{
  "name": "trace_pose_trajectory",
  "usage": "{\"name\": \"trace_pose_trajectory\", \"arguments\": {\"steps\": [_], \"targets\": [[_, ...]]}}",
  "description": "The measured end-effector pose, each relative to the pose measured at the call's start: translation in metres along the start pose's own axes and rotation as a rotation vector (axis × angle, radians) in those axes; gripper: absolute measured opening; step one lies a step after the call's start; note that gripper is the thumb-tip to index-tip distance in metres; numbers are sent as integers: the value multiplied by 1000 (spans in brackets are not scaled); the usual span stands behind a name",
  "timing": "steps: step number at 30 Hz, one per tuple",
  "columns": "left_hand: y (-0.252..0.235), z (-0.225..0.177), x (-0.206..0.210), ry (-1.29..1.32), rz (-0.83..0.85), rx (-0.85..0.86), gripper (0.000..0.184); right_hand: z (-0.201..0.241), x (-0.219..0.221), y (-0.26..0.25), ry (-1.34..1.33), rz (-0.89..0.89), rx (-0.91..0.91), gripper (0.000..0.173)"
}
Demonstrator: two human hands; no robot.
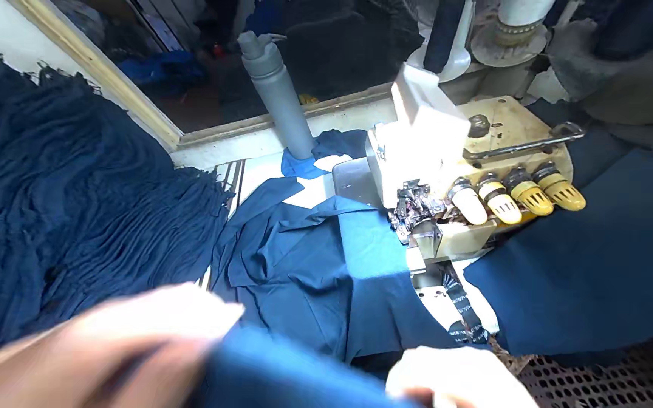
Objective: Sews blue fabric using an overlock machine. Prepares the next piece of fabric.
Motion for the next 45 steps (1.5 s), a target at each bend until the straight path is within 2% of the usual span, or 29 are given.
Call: {"name": "trace_pose_trajectory", "arguments": {"steps": [1,2,3,4,6,9,12,14,19,23,25,27,31,34,36,38,41,42,45], "targets": [[-10,21,25,-198,-98,30,20,-31,-14,5,55,-150,66,14],[-20,41,55,-296,-87,23,15,-65,-27,15,159,-299,132,13],[-24,60,87,-346,42,6,18,-96,-36,28,244,-399,210,20],[-24,77,118,-337,192,7,26,-121,-41,41,310,-425,303,28],[-20,101,161,-317,342,0,31,-149,-38,68,334,-288,502,35],[-21,106,177,-279,313,-28,30,-167,-25,114,274,-78,685,21],[-25,101,181,-267,282,1,30,-179,-21,138,381,55,742,23],[-25,99,184,-222,281,7,29,-174,-25,133,436,87,706,25],[-20,94,190,-90,225,21,23,-127,-55,85,417,-192,386,23],[-19,83,185,103,84,37,13,-103,-65,40,205,-335,222,24],[-22,77,178,234,39,45,11,-98,-59,18,76,-342,213,37],[-27,74,175,328,82,46,12,-101,-46,6,10,-319,205,41],[-39,78,173,294,148,-3,13,-114,-24,14,161,-259,218,13],[-45,85,183,247,174,-4,11,-125,-21,30,297,-322,209,9],[-47,89,190,254,170,2,10,-127,-26,38,269,-393,199,6],[-49,87,190,325,185,17,9,-123,-33,39,197,-450,178,15],[-50,76,181,453,192,35,8,-117,-40,28,71,-406,193,41],[-51,73,177,474,183,40,8,-116,-39,23,68,-385,201,42],[-52,73,172,449,180,28,8,-118,-34,18,207,-372,189,14]]}}
Point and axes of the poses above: each hand's wrist, its own y-axis away from the middle knuckle, its own x-axis out of the palm, z = x × y, the point moved 9 cm from there along -y, towards the middle knuckle, and after that the axes turned 5 degrees about x, right-handed, at the moved point
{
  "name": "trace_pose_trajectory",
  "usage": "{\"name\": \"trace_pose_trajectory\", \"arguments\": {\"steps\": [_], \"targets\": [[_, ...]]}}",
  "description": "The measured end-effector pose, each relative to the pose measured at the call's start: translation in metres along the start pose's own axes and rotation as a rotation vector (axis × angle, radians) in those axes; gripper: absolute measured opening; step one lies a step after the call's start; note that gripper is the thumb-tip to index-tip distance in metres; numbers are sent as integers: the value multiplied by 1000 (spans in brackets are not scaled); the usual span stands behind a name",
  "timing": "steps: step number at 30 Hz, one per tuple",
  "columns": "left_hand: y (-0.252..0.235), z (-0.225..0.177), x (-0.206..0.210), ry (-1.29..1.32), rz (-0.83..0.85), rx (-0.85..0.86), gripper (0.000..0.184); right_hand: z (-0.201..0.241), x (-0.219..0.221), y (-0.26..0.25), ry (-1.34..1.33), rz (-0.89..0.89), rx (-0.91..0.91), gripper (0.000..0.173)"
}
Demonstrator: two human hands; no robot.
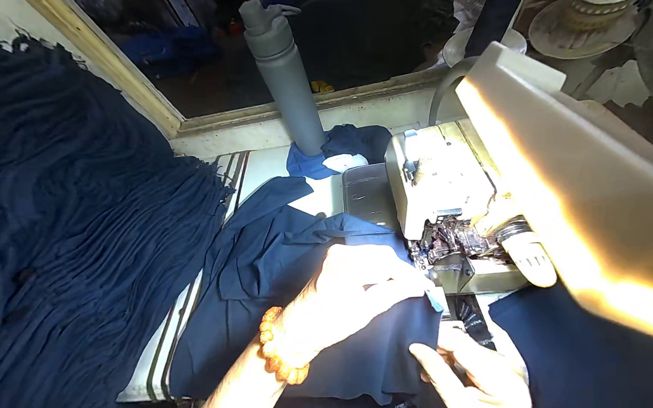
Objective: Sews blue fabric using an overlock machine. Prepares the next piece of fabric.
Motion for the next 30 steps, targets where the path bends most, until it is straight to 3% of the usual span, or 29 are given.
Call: {"name": "trace_pose_trajectory", "arguments": {"steps": [4,8,16,18,20,21,25,30], "targets": [[2,17,5,-155,-8,-56,10,-7,0,9,96,-57,-26,18],[2,35,12,-280,5,-102,7,-27,3,18,-57,-111,94,18],[7,31,19,-409,87,-140,17,-31,16,32,-253,41,241,22],[8,30,21,-450,69,-169,15,-31,15,33,-258,40,264,27],[7,29,23,-496,30,-175,12,-33,12,34,-303,6,310,21],[7,28,24,-521,12,-166,12,-35,10,35,-353,-13,342,15],[12,13,35,-696,5,-39,20,-39,0,35,-512,-52,418,31],[24,-2,41,-814,-9,79,18,-33,-13,27,-509,-22,379,31]]}}
Point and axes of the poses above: each hand's wrist, its own y-axis away from the middle knuckle, its own x-axis out of the palm, z = x × y, the point moved 9 cm from there along -y, towards the middle knuckle, and after that the axes turned 5 degrees about x, right-handed, at the moved point
